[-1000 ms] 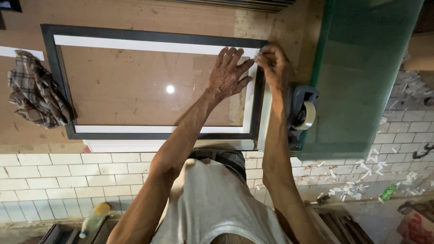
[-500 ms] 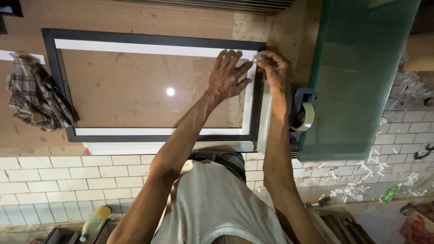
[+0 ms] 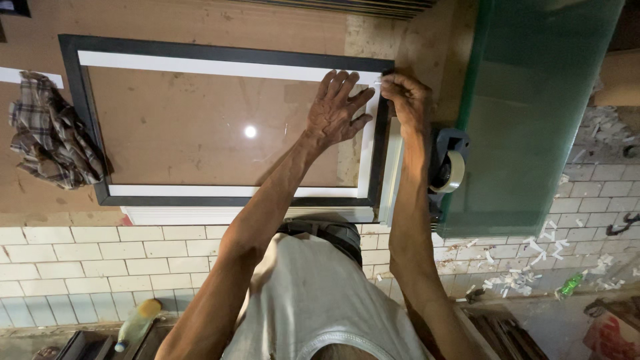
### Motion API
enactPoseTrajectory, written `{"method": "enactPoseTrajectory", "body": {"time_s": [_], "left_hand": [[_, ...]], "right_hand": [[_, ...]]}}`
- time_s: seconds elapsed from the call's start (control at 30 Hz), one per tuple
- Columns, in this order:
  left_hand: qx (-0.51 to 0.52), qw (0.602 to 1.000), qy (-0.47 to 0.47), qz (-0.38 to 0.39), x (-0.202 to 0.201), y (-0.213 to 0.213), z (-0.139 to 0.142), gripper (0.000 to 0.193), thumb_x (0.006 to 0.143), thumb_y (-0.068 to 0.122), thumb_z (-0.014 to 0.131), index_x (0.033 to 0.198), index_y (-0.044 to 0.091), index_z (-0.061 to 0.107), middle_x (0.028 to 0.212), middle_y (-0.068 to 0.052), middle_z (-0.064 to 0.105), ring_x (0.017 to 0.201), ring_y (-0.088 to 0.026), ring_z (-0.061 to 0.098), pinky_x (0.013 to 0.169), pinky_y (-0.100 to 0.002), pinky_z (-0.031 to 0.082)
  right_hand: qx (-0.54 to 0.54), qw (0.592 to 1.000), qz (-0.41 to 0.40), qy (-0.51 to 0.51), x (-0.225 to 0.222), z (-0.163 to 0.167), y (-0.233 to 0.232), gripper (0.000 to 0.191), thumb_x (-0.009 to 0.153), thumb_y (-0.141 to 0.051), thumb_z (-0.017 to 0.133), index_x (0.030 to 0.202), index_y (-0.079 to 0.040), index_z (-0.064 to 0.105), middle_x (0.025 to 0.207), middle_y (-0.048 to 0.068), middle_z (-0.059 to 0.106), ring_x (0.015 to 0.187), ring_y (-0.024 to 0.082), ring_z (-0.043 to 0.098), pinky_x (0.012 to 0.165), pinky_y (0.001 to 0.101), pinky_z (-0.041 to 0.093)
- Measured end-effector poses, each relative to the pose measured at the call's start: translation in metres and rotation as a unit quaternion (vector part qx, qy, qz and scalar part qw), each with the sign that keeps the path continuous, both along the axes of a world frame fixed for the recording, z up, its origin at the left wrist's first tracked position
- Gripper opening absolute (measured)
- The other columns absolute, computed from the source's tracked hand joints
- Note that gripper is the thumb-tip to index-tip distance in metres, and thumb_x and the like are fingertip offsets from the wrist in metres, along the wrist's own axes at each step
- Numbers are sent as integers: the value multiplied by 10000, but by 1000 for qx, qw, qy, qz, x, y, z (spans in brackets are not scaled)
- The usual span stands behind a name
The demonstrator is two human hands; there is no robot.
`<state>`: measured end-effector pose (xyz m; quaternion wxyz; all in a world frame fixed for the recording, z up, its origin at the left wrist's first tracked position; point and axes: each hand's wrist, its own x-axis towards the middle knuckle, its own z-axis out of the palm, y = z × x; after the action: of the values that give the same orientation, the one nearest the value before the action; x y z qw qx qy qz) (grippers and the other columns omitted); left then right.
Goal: The person assembles a picture frame on a workbench. They position the frame with glass, wipe the glass with a cloth, fit a white mat board into the frame, apply tape with a tape dispenser along the frame edge, and press the frame corners to seat the backing.
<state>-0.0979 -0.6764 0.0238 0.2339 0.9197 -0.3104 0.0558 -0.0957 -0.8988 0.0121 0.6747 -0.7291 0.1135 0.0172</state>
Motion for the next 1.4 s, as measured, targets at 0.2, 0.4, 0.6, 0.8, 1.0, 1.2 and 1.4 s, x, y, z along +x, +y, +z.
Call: {"method": "enactPoseTrajectory", "body": {"time_s": [0.2, 0.4, 0.6, 0.8, 1.0, 1.2, 1.4], "left_hand": [[-8, 1000, -1, 3, 0, -1, -3, 566, 923, 569, 704, 1385, 246, 659, 1453, -158, 475, 1392, -361, 386, 1229, -560, 227], [-14, 1000, 1, 7, -1, -1, -5, 573, 898, 564, 728, 1372, 248, 664, 1456, -157, 465, 1396, -364, 375, 1226, -567, 238], [-15, 1000, -1, 6, -1, -2, -6, 579, 901, 567, 732, 1378, 246, 662, 1464, -164, 460, 1392, -372, 394, 1226, -572, 243], [-8, 1000, -13, 7, -2, -1, -6, 565, 932, 580, 706, 1385, 245, 670, 1467, -163, 464, 1388, -370, 399, 1229, -563, 245], [-13, 1000, -23, 10, -2, -3, -9, 546, 934, 584, 697, 1361, 244, 681, 1452, -165, 464, 1374, -374, 408, 1220, -563, 251], [-26, 999, -23, 9, -2, -3, -9, 546, 937, 575, 717, 1363, 235, 683, 1461, -161, 453, 1376, -374, 402, 1220, -564, 266], [-17, 1000, -4, 9, -2, -2, -4, 566, 900, 566, 733, 1351, 228, 677, 1450, -157, 463, 1374, -372, 406, 1212, -567, 272]], "right_hand": [[-115, 991, 69, -1, 14, -9, -4, 151, 965, -16, 738, 1114, -30, 756, 985, 67, 770, 862, 128, 726, 782, 266, 607], [-255, 961, 97, -54, 19, 21, 8, 149, 951, -91, 746, 1096, -57, 760, 1006, 92, 771, 851, 173, 764, 743, 300, 617], [-407, 891, 122, -159, 23, 45, 18, 172, 898, -101, 811, 1063, -70, 771, 990, 131, 732, 911, 298, 695, 791, 405, 567], [-445, 872, 118, -168, 21, 49, 22, 180, 917, -83, 776, 1097, -89, 779, 1006, 93, 730, 983, 283, 688, 853, 404, 572], [-481, 858, 101, -148, 19, 55, 29, 161, 907, -143, 814, 1063, -104, 797, 999, 108, 721, 954, 275, 686, 784, 406, 567], [-490, 849, 102, -169, 16, 65, 34, 171, 899, -137, 820, 1066, -112, 797, 996, 81, 730, 974, 263, 690, 803, 398, 577], [-515, 829, 87, -200, 14, 68, 39, 160, 882, -120, 827, 1039, -113, 801, 945, 57, 745, 967, 251, 677, 798, 400, 577]]}}
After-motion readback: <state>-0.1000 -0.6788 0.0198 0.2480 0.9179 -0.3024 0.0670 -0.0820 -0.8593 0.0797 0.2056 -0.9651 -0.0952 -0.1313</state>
